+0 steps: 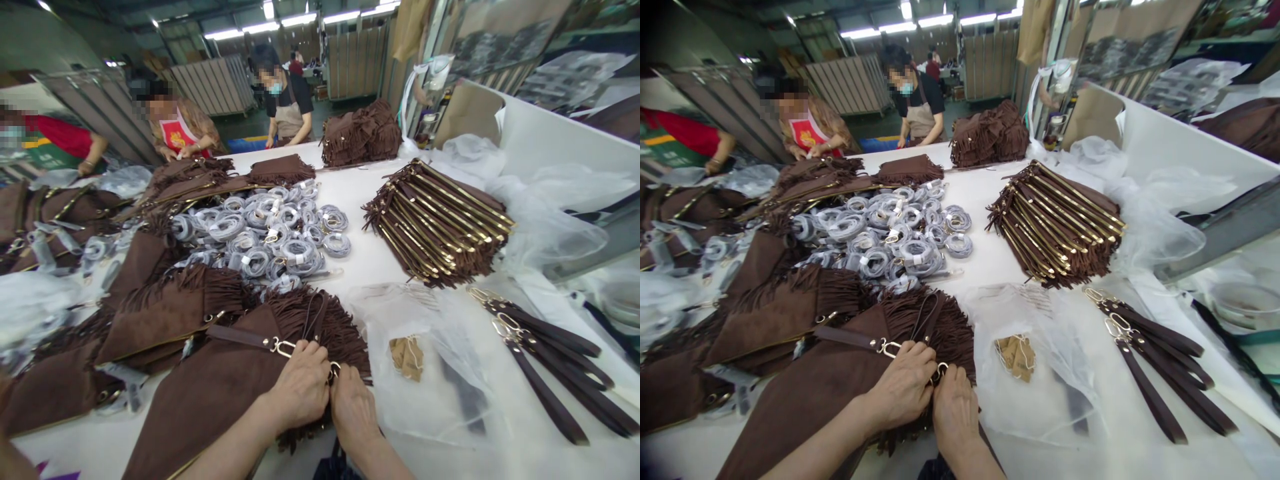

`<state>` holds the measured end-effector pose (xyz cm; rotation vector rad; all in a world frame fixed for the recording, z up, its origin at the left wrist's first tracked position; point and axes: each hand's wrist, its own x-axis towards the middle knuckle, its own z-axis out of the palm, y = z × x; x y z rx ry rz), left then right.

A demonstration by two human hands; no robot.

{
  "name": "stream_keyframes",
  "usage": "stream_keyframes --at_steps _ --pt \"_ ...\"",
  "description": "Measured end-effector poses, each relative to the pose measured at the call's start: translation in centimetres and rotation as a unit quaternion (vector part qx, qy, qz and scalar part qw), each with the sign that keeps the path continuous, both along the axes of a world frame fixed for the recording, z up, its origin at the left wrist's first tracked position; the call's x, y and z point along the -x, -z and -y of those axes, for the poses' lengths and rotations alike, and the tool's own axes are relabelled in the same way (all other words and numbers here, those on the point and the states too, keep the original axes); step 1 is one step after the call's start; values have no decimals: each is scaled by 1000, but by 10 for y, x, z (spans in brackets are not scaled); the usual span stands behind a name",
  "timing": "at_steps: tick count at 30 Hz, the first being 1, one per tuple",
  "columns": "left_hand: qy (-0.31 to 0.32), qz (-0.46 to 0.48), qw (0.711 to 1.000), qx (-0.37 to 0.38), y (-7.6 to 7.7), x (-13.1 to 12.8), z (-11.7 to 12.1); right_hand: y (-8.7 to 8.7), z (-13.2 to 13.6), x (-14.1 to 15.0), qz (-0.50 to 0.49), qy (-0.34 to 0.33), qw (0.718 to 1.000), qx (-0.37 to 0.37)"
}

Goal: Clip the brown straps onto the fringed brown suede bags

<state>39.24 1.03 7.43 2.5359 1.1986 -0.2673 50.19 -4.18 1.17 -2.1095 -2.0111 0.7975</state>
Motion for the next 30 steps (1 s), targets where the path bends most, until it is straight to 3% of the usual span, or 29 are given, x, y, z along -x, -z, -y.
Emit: stream_keyframes --at_steps 6,13,25,30 --pt "-17 38 999 15 6 5 -1 -14 -6 -2 -59 18 993 102" --pt "-9 40 999 9 15 6 1 -24 -13 -5 -87 18 985 148" --pt "-13 62 998 17 6 7 -3 -17 0 1 -125 78 983 114" --pt "-31 26 999 18 0 0 -7 -16 0 3 -115 85 985 98"
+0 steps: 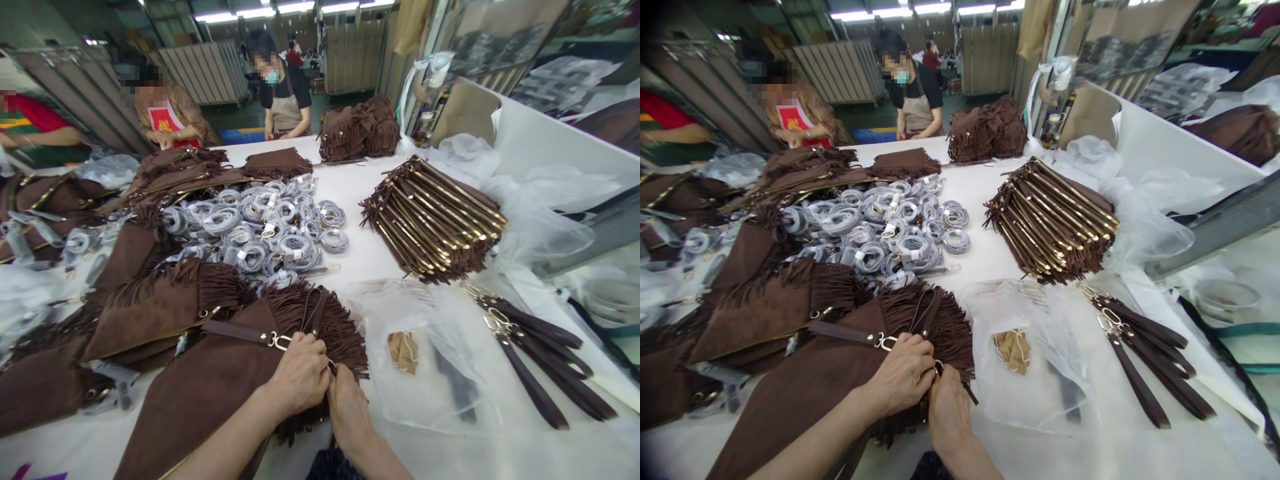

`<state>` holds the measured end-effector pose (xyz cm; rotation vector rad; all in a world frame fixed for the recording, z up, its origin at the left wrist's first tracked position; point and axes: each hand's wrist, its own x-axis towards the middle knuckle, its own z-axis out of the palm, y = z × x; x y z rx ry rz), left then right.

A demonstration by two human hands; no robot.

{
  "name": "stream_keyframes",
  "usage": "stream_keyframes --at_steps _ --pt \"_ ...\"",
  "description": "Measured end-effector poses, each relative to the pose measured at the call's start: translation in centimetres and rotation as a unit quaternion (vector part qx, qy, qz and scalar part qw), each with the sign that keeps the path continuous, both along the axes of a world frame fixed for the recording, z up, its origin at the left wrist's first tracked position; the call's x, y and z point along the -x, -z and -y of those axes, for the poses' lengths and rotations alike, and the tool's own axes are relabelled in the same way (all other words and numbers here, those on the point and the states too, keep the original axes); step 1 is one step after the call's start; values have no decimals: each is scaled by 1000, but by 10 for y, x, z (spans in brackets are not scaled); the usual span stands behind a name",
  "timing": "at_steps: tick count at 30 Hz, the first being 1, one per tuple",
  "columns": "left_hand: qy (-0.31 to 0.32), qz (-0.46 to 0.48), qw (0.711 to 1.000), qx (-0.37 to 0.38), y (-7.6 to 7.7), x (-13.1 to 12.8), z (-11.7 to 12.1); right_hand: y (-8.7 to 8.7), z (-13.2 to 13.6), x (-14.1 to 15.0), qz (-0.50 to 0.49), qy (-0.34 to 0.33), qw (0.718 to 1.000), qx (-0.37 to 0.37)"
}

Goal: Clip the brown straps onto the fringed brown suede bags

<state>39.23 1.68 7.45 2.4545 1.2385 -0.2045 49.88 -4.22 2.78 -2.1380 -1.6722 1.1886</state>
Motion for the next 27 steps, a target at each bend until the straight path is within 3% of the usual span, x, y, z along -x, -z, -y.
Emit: stream_keyframes --at_steps 5,14,27 --pt "-20 -77 996 30 -4 -13 -11 5 1 4 23 12 1000 -16" --pt "60 -151 984 74 -3 -23 -37 8 4 5 3 35 999 -17" --pt "99 -150 981 74 6 -18 -41 -4 -5 5 -25 55 997 46"
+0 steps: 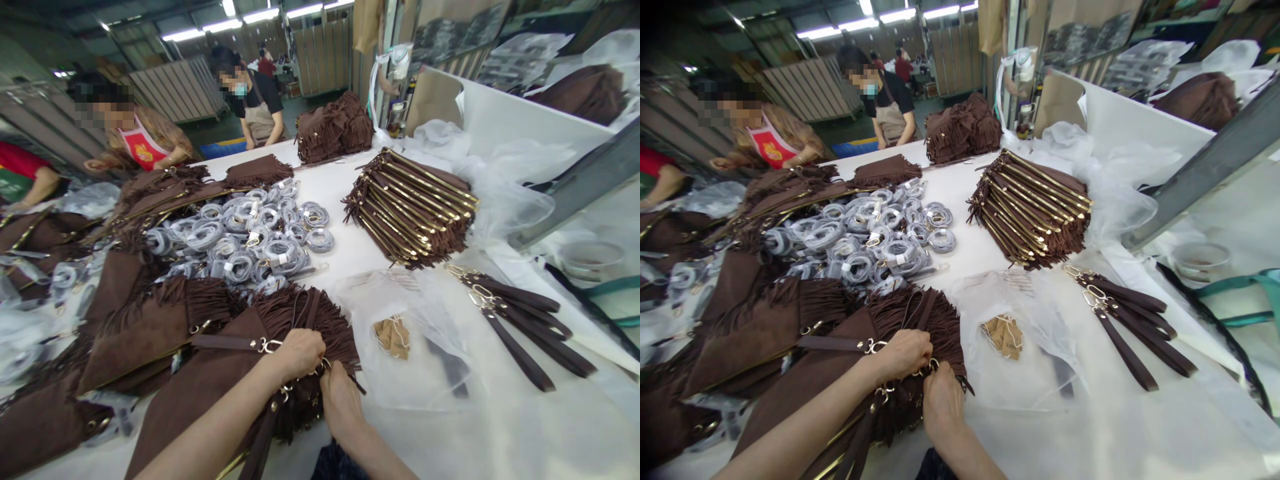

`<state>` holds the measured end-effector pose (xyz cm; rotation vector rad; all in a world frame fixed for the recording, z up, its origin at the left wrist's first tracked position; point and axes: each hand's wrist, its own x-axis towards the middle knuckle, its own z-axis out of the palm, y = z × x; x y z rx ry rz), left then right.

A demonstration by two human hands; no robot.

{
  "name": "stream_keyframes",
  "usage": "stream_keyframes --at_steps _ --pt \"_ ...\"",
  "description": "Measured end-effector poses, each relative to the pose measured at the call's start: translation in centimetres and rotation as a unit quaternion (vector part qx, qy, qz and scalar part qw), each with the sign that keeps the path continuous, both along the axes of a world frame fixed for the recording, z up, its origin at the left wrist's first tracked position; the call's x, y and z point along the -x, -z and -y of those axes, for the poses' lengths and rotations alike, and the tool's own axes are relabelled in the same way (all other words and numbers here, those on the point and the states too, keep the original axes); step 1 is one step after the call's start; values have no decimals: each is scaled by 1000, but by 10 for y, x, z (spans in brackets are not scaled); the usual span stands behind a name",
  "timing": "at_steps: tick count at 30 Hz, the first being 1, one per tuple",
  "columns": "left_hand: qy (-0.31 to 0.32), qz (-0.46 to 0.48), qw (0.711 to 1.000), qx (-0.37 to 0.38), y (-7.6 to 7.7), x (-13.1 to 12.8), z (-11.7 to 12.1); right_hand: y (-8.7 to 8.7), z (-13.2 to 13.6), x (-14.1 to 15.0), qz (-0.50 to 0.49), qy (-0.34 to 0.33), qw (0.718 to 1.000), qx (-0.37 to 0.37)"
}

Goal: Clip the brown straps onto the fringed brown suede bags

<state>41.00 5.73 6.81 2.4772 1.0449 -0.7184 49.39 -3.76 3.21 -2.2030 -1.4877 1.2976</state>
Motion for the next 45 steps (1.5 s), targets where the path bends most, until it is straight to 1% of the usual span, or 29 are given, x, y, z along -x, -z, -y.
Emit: stream_keyframes --at_steps 3,6,12,20,24,30,31,33,35,37,39,41,42,43,45 --pt "5 9 1000 -1 5 2 -1 0 -1 1 3 0 1000 8" --pt "6 15 1000 -3 6 3 0 0 -2 1 12 1 1000 12" --pt "9 18 1000 1 4 4 0 0 -2 2 34 4 999 18" --pt "11 21 1000 1 0 3 0 -5 -3 3 49 -7 999 12" --pt "6 21 1000 -2 -2 2 1 -9 -4 5 40 -13 999 12" --pt "-4 57 998 -5 2 8 4 -13 4 -1 0 -11 1000 19" --pt "-7 66 998 -4 3 9 4 -14 6 -5 -24 -5 1000 16" --pt "-15 89 996 -2 1 12 5 -15 6 -13 -120 35 992 31" --pt "-28 116 993 -6 -3 16 7 -19 0 -22 -237 89 965 68" --pt "-47 141 989 -15 -8 22 12 -26 -11 -29 -319 117 935 103" --pt "-77 198 976 -55 -14 32 20 -35 -26 -33 -355 113 921 114" --pt "-99 278 946 -134 -20 45 31 -44 -43 -32 -385 106 909 119" --pt "-94 313 929 -176 -22 51 38 -47 -51 -30 -396 97 905 123" --pt "-71 338 916 -206 -23 56 45 -49 -59 -26 -405 85 901 129" --pt "18 347 911 -223 -23 60 59 -51 -73 -18 -416 48 897 144"
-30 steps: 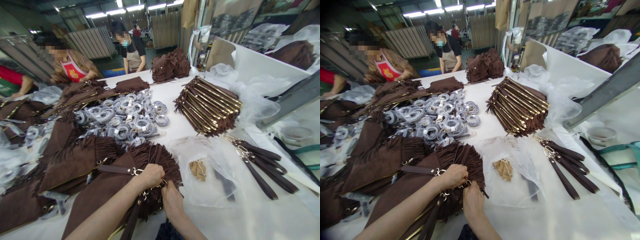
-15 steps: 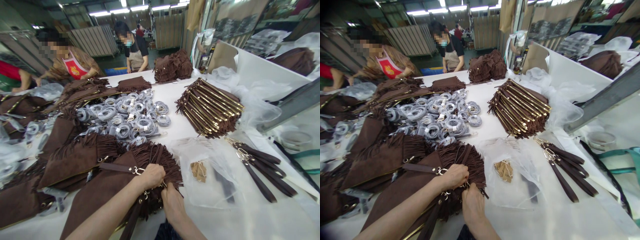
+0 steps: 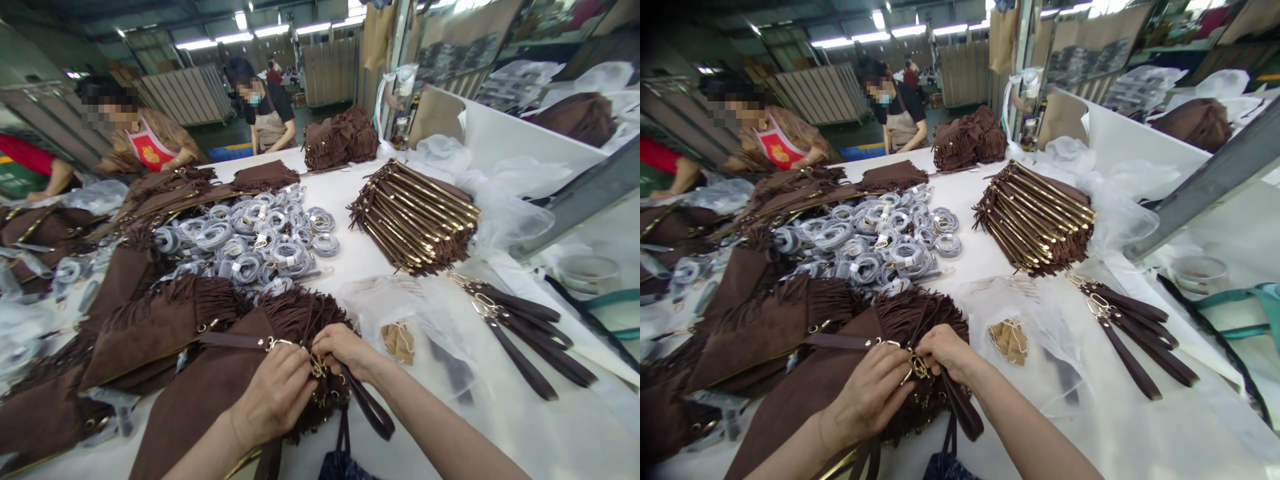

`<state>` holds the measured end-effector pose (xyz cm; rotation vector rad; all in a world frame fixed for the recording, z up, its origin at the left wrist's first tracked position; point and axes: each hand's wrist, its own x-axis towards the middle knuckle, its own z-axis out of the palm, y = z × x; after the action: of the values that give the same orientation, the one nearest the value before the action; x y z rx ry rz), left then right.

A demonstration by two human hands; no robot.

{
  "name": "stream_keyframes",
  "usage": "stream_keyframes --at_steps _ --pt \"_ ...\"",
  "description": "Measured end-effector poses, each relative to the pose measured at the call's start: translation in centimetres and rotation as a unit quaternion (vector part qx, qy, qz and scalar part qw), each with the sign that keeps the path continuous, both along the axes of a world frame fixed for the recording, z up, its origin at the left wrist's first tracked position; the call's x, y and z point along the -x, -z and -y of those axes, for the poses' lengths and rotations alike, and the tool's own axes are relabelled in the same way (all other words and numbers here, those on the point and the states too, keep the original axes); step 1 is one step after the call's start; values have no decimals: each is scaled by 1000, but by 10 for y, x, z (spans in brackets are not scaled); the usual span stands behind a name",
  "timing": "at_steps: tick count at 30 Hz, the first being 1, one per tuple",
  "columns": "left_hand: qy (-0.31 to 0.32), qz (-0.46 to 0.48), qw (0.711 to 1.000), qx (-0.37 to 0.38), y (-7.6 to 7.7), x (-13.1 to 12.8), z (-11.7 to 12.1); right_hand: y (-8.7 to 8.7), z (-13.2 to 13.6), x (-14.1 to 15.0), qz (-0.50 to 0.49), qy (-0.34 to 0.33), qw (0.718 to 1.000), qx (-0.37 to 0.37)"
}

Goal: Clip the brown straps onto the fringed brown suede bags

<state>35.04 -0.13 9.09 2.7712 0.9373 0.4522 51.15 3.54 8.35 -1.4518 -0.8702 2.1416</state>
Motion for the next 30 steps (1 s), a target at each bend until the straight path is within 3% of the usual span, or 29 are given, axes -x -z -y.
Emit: stream_keyframes --at_steps 2,4,7,10,13,15,17,19,22,26,30 --pt "85 -56 994 -27 6 -6 10 0 -13 10 -2 -40 999 -3" --pt "105 -141 984 -33 15 -20 13 1 -24 17 8 -67 998 -11" --pt "30 -253 967 15 21 -41 5 -1 -35 17 7 -69 997 -39" --pt "-17 -280 957 79 14 -45 -8 -2 -33 3 -5 0 996 -89" --pt "-14 -236 963 126 3 -35 -16 10 -5 -13 32 90 984 -148" --pt "-16 -212 968 133 -2 -28 -18 25 24 -19 63 106 977 -172" --pt "-18 -207 969 134 -5 -23 -18 42 56 -18 91 106 969 -205" --pt "-17 -216 967 136 -9 -22 -18 58 80 -13 146 77 945 -282" --pt "-19 -229 964 133 -17 -20 -22 72 95 -6 223 11 910 -350" --pt "-37 -240 963 120 -27 -12 -25 73 83 -2 241 35 931 -271" --pt "-42 -255 959 117 -23 -10 -26 73 66 6 235 73 941 -231"
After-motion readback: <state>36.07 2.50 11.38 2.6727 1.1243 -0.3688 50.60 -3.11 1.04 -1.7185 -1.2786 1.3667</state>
